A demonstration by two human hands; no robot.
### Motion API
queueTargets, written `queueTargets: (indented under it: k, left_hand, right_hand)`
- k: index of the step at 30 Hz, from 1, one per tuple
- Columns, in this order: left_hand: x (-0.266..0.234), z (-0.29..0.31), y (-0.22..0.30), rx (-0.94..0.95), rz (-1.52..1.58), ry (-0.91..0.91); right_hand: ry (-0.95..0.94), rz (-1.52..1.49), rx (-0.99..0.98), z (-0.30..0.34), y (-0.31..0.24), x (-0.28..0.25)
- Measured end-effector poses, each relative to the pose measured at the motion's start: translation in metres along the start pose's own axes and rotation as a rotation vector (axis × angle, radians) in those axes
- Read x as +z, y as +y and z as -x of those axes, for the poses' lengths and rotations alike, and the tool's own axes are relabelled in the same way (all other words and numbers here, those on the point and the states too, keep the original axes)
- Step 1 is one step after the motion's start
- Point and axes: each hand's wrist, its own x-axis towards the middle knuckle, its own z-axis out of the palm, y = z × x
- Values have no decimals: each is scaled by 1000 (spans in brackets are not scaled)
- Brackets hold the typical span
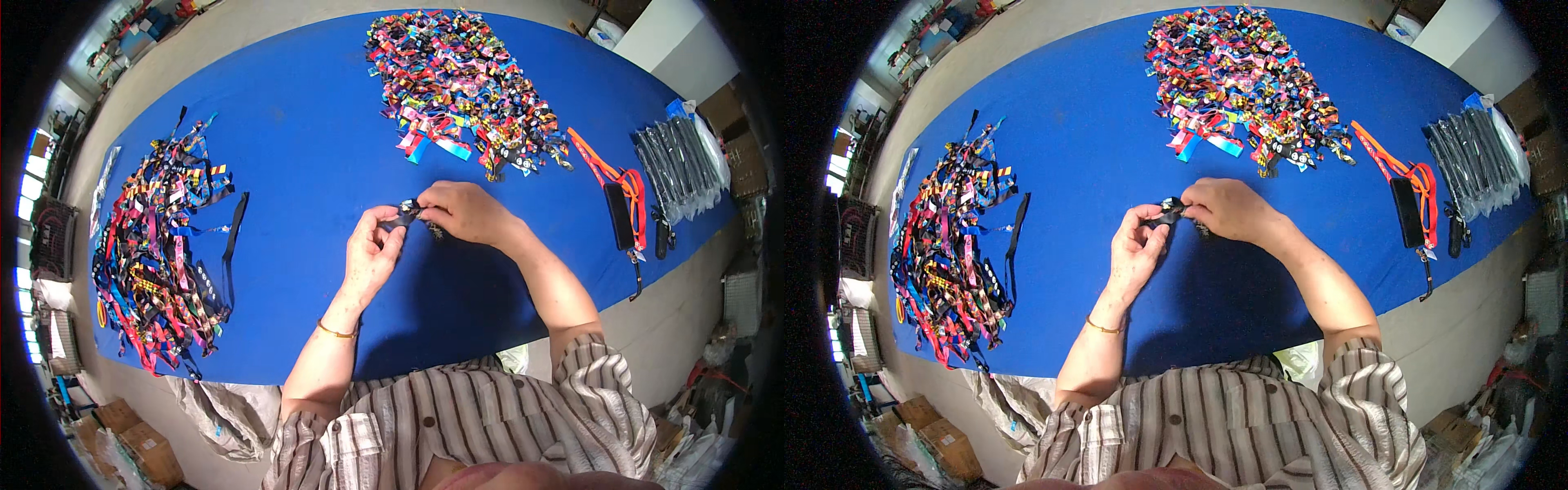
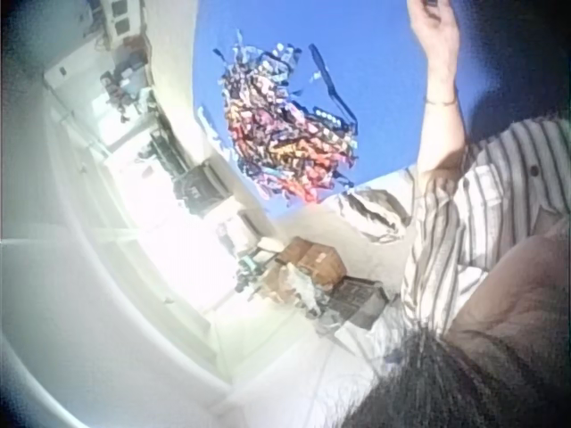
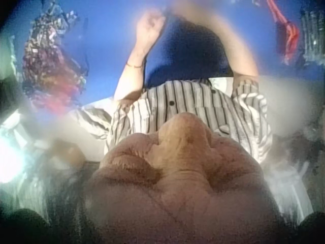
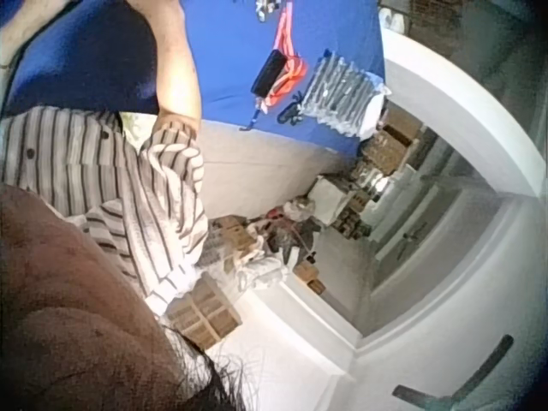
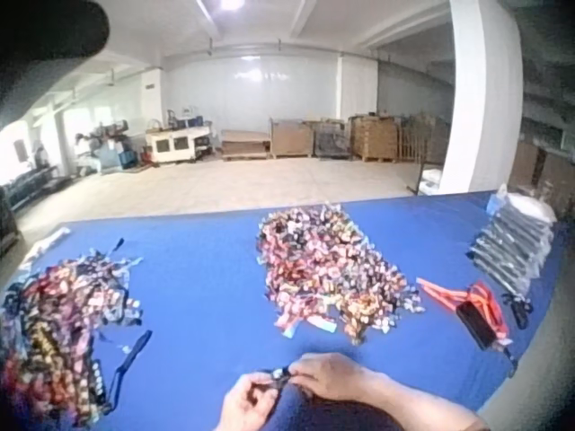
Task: The person picks up patterned fabric straps from a pile, folds and bundles them individually by hand, and places the folded straps onto another pile on the table.
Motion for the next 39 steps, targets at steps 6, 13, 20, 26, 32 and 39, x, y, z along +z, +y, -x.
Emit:
queueTargets:
  k: [6,13,20,26,32,39]
  left_hand:
    - [-2,-3,1,-82,-4,-20]
    - [-1,-5,2,-126,-29,-19]
    - [-2,-5,-3,-110,-5,-21]
    - [-2,-5,0,-104,-37,-23]
    - [-1,-4,0,-136,-18,-33]
    - [-2,-4,-1,-105,-15,-38]
  right_hand:
    - [244,226,-51,-13,42,-19]
    - [280,412,32,-35,62,-32]
    - [295,482,66,-52,75,-32]
    - [344,503,145,-55,73,-28]
    - [377,496,136,-58,77,-22]
    - [412,444,101,-53,78,-19]
